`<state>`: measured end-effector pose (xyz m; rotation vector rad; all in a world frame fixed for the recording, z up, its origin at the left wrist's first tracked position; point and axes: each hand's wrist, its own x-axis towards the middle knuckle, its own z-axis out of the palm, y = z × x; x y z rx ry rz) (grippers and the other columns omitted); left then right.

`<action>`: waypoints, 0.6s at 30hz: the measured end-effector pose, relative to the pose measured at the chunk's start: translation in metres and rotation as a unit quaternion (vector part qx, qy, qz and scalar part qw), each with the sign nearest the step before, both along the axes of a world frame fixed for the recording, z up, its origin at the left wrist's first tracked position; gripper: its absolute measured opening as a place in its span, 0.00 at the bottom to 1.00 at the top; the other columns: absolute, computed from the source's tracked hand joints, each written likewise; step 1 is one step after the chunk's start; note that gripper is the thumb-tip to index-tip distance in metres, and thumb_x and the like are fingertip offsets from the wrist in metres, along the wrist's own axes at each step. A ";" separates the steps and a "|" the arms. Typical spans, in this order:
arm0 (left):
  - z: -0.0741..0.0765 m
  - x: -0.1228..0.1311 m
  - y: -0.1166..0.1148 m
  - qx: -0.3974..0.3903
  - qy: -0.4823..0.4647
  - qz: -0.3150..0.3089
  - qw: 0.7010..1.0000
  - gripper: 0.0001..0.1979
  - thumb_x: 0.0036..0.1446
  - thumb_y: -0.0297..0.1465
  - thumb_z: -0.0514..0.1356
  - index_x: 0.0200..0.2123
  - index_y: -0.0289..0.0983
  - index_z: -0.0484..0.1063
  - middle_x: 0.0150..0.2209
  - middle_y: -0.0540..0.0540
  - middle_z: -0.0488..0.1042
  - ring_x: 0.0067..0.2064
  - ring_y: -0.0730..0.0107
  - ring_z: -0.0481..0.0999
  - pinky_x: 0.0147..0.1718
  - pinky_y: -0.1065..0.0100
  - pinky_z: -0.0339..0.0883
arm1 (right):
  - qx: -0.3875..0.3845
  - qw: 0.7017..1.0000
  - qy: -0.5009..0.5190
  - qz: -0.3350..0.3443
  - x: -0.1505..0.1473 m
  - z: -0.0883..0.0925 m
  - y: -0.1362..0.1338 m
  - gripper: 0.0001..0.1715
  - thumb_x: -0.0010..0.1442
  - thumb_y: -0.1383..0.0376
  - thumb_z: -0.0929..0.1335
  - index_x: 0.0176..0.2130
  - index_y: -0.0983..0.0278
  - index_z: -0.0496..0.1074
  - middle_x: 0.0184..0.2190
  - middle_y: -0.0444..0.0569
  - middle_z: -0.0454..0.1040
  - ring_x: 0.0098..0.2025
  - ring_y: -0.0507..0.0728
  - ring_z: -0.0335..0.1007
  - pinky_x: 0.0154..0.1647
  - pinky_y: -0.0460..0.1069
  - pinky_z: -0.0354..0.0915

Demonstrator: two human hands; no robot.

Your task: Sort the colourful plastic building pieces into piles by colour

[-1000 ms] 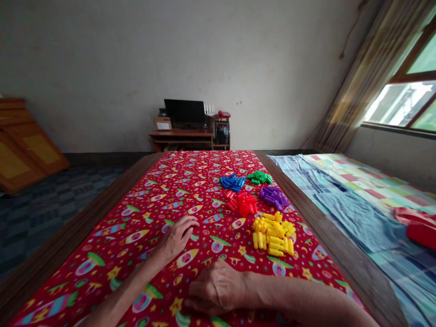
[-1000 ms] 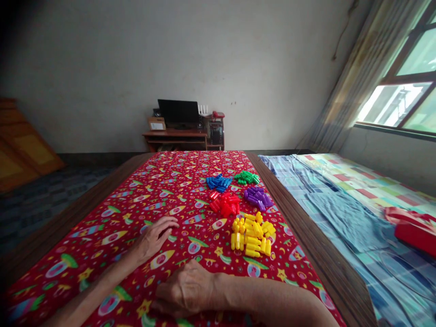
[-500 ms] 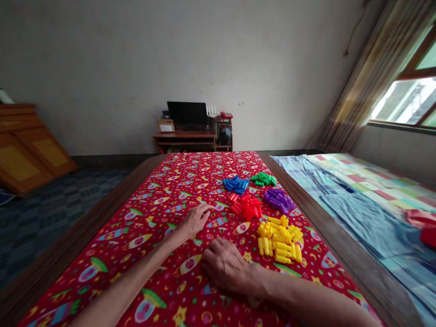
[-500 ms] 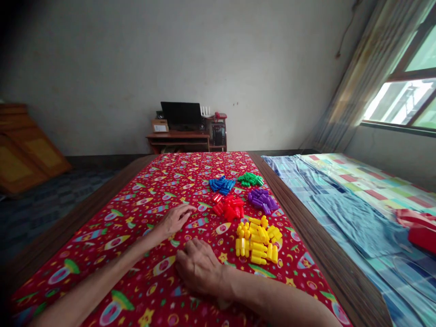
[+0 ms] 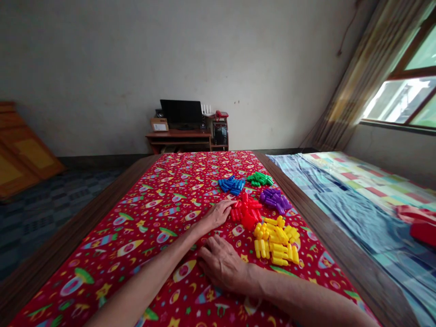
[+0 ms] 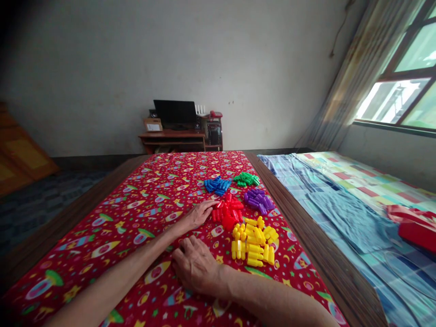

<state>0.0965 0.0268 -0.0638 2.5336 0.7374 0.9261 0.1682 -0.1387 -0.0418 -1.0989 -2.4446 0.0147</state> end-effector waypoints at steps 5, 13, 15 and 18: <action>0.005 -0.022 -0.007 0.007 0.008 0.019 1.000 0.20 0.65 0.29 0.48 0.55 0.35 0.69 0.56 0.38 0.74 0.58 0.59 0.72 0.59 0.54 0.66 | 0.006 1.000 0.006 0.006 0.003 -0.001 -0.001 0.06 0.67 0.65 0.61 0.38 0.62 0.65 0.37 0.50 0.68 0.39 0.57 0.61 0.42 0.51 0.61; 0.018 -0.078 -0.048 0.029 0.043 0.056 0.997 0.21 0.64 0.26 0.47 0.57 0.39 0.68 0.57 0.42 0.72 0.58 0.63 0.71 0.59 0.56 0.66 | 0.006 1.000 -0.010 0.028 0.009 -0.001 -0.007 0.06 0.68 0.66 0.61 0.40 0.63 0.66 0.38 0.51 0.69 0.39 0.57 0.61 0.42 0.51 0.61; 0.031 -0.066 -0.054 0.050 0.053 0.024 0.997 0.22 0.64 0.26 0.49 0.60 0.40 0.66 0.61 0.42 0.68 0.62 0.61 0.66 0.61 0.54 0.63 | 0.007 1.000 -0.013 0.022 0.008 -0.001 -0.009 0.07 0.68 0.66 0.60 0.40 0.63 0.67 0.39 0.51 0.69 0.39 0.57 0.61 0.42 0.51 0.61; 0.051 -0.029 -0.051 0.098 0.094 -0.081 0.987 0.23 0.64 0.29 0.54 0.62 0.42 0.63 0.66 0.43 0.61 0.68 0.57 0.55 0.65 0.51 0.53 | 0.007 1.000 -0.014 0.019 0.008 0.001 -0.011 0.08 0.67 0.67 0.60 0.41 0.64 0.67 0.40 0.52 0.70 0.41 0.58 0.61 0.44 0.52 0.62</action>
